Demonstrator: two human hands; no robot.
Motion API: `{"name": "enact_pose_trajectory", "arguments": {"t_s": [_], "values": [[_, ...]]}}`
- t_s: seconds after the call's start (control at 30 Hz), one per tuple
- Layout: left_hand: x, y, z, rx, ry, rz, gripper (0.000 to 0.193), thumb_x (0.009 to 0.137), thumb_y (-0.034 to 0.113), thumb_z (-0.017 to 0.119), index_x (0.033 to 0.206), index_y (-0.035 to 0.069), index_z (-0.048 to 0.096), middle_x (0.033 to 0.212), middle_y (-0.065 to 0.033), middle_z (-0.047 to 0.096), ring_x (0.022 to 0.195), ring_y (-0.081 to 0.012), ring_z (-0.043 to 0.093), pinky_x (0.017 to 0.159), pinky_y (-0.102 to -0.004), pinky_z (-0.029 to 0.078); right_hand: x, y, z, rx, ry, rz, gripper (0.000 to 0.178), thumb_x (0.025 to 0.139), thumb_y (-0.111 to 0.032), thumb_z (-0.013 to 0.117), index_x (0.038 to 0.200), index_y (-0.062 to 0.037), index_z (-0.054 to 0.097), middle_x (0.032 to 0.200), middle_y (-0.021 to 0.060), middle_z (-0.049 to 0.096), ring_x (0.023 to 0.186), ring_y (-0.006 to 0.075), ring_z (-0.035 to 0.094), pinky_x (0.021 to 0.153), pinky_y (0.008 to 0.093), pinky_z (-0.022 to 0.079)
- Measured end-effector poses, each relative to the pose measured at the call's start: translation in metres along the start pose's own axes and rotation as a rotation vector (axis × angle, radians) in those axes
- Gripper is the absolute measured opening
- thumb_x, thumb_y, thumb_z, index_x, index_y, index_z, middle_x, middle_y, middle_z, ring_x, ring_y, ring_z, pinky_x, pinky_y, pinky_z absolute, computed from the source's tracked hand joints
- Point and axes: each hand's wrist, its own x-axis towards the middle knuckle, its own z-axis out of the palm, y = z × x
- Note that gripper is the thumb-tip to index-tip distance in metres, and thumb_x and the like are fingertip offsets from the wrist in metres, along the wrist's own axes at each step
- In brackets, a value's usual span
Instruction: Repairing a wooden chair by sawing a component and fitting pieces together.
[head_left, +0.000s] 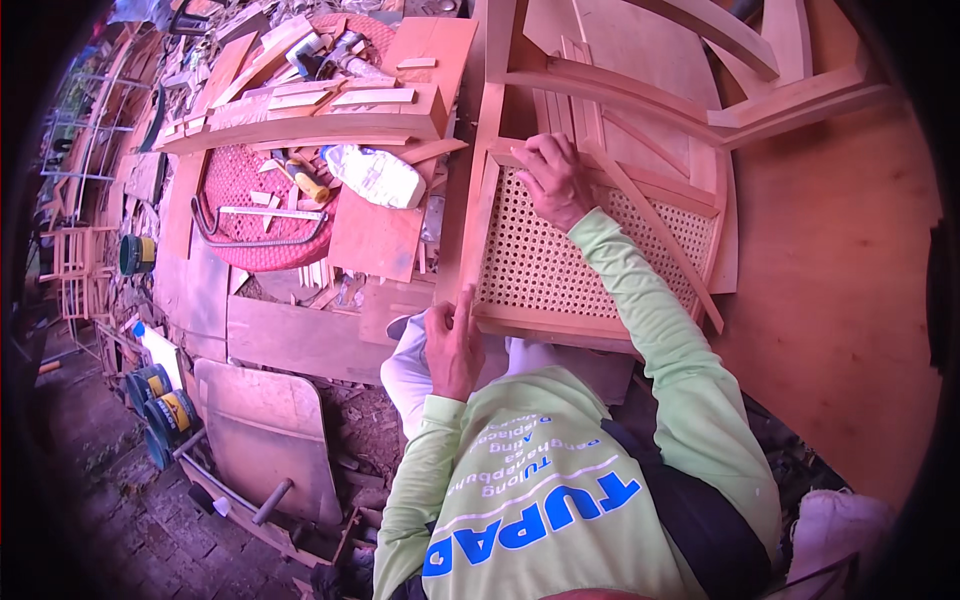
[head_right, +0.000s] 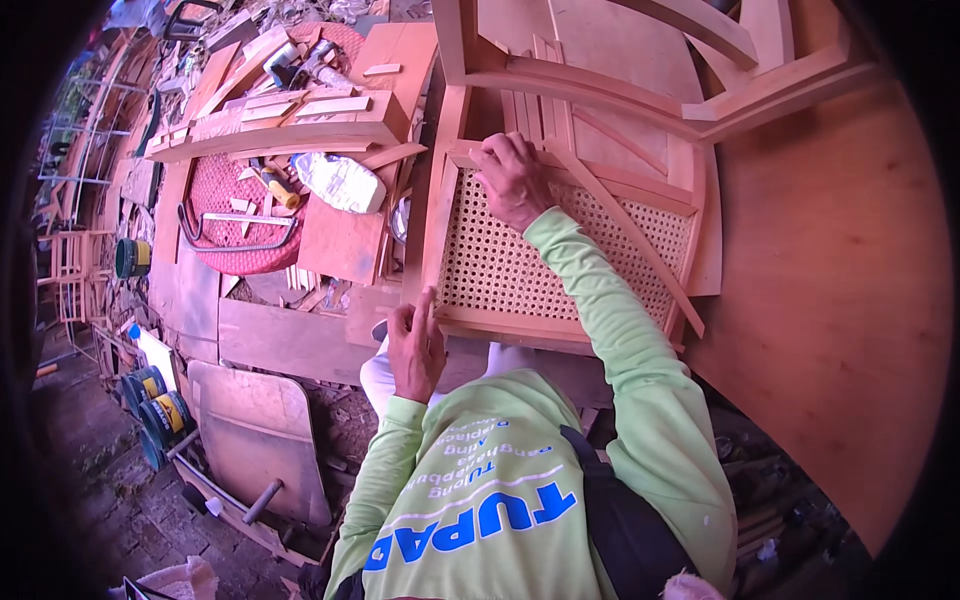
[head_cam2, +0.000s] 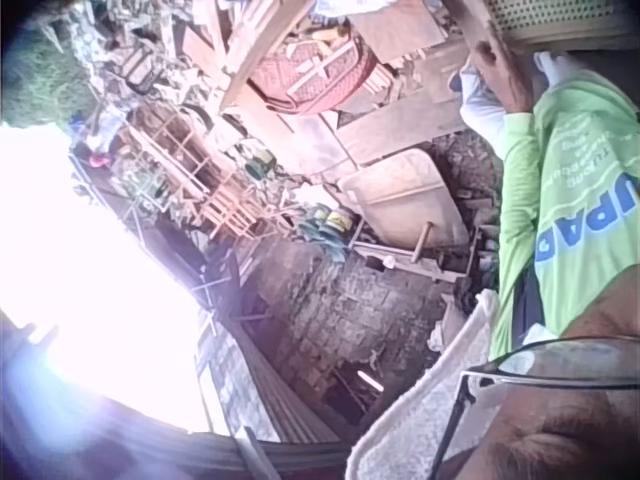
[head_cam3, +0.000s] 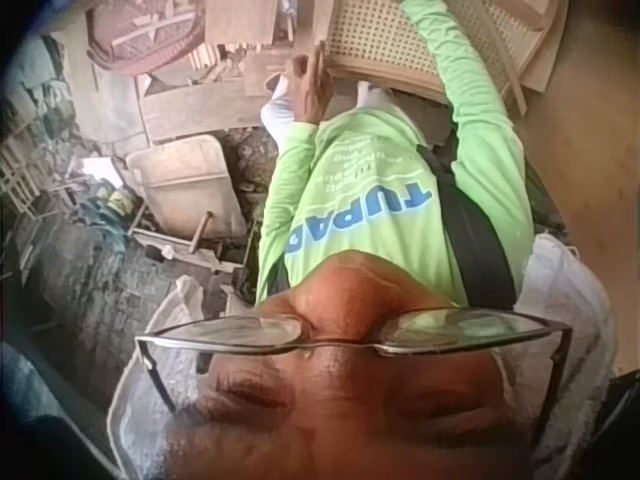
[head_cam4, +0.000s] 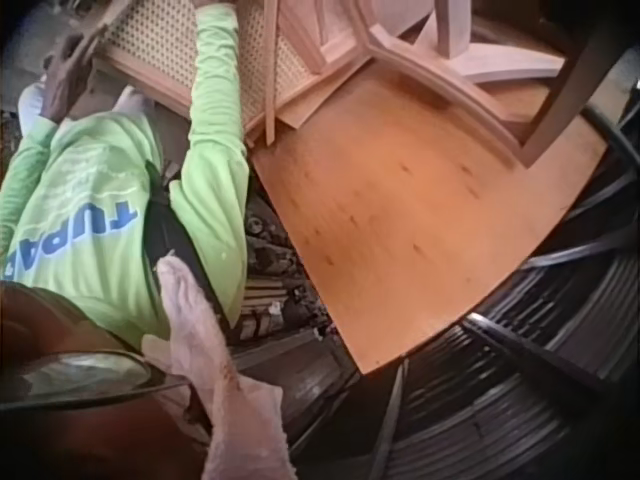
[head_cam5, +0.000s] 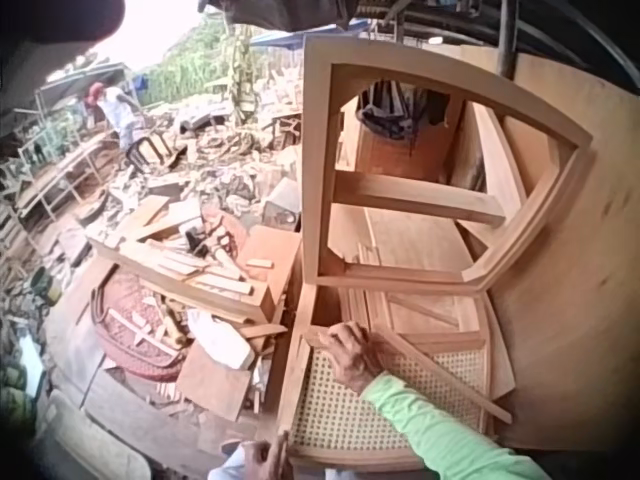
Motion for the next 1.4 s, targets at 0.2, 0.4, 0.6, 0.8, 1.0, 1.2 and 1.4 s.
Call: {"name": "enact_pose_trajectory", "arguments": {"t_s": [0.2, 0.4, 0.6, 0.8, 1.0, 1.2, 1.4], "values": [[0.001, 0.006, 0.006, 0.008, 0.010, -0.029, 0.063, 0.103, 0.003, 0.066, 0.163, 0.016, 0.055, 0.114, -0.0168, 0.058, 0.097, -0.0315, 0.061, 0.089, -0.0442, 0.055, -0.002, 0.013, 0.017, 0.100, 0.035, 0.035, 0.031, 0.088, -0.001, 0.081, 0.118, -0.0048, 0.077, 0.106, 0.0069, 0.062, 0.101, 0.0301, 0.062, 0.089, 0.0432, 0.052], [0.003, 0.011, 0.005, 0.014, -0.002, -0.033, 0.066, 0.100, -0.001, 0.068, 0.162, 0.017, 0.057, 0.113, -0.0163, 0.058, 0.096, -0.0309, 0.063, 0.085, -0.0425, 0.057, 0.000, 0.008, 0.013, 0.068, 0.017, 0.047, 0.030, 0.089, -0.003, 0.080, 0.118, -0.0070, 0.077, 0.107, 0.0074, 0.062, 0.101, 0.0297, 0.062, 0.089, 0.0424, 0.052], [0.011, 0.003, -0.001, -0.028, -0.110, -0.035, 0.070, 0.097, -0.002, 0.069, 0.164, 0.017, 0.055, 0.113, -0.0180, 0.059, 0.096, -0.0326, 0.064, 0.084, -0.0439, 0.056, -0.001, 0.016, 0.016, 0.105, -0.042, 0.024, 0.034, 0.084, -0.003, 0.082, 0.117, -0.0085, 0.078, 0.108, 0.0077, 0.062, 0.101, 0.0295, 0.062, 0.087, 0.0447, 0.052], [0.021, 0.004, -0.012, -0.076, -0.147, -0.006, 0.071, 0.096, -0.001, 0.071, 0.163, 0.016, 0.056, 0.111, -0.0192, 0.059, 0.096, -0.0347, 0.064, 0.081, -0.0439, 0.057, 0.003, 0.021, 0.014, 0.137, -0.007, 0.047, 0.034, 0.086, -0.005, 0.083, 0.119, -0.0096, 0.075, 0.108, 0.0070, 0.062, 0.103, 0.0302, 0.062, 0.089, 0.0436, 0.053], [0.015, -0.002, -0.012, -0.048, -0.115, 0.030, 0.074, 0.094, 0.000, 0.073, 0.163, 0.018, 0.055, 0.110, -0.0184, 0.059, 0.094, -0.0341, 0.064, 0.081, -0.0446, 0.058, 0.002, 0.014, 0.012, 0.139, -0.046, 0.077, 0.040, 0.083, -0.007, 0.086, 0.121, -0.0086, 0.075, 0.108, 0.0091, 0.061, 0.103, 0.0315, 0.063, 0.091, 0.0455, 0.052], [0.015, -0.005, -0.022, -0.094, -0.212, -0.054, 0.074, 0.093, 0.000, 0.074, 0.162, 0.020, 0.056, 0.107, -0.0191, 0.059, 0.091, -0.0363, 0.065, 0.079, -0.0470, 0.058, -0.003, 0.022, 0.017, 0.147, 0.000, 0.041, 0.032, 0.086, -0.005, 0.082, 0.117, -0.0073, 0.075, 0.107, 0.0117, 0.061, 0.104, 0.0358, 0.063, 0.091, 0.0463, 0.054], [0.029, 0.002, -0.039, -0.120, -0.224, -0.023, 0.071, 0.094, 0.000, 0.072, 0.161, 0.019, 0.058, 0.104, -0.0175, 0.057, 0.088, -0.0348, 0.063, 0.078, -0.0458, 0.057, -0.029, -0.041, -0.012, 0.369, -0.062, -0.013, 0.024, 0.090, -0.002, 0.080, 0.112, -0.0031, 0.071, 0.110, 0.0120, 0.064, 0.092, 0.0309, 0.069, 0.082, 0.0403, 0.060]]}}
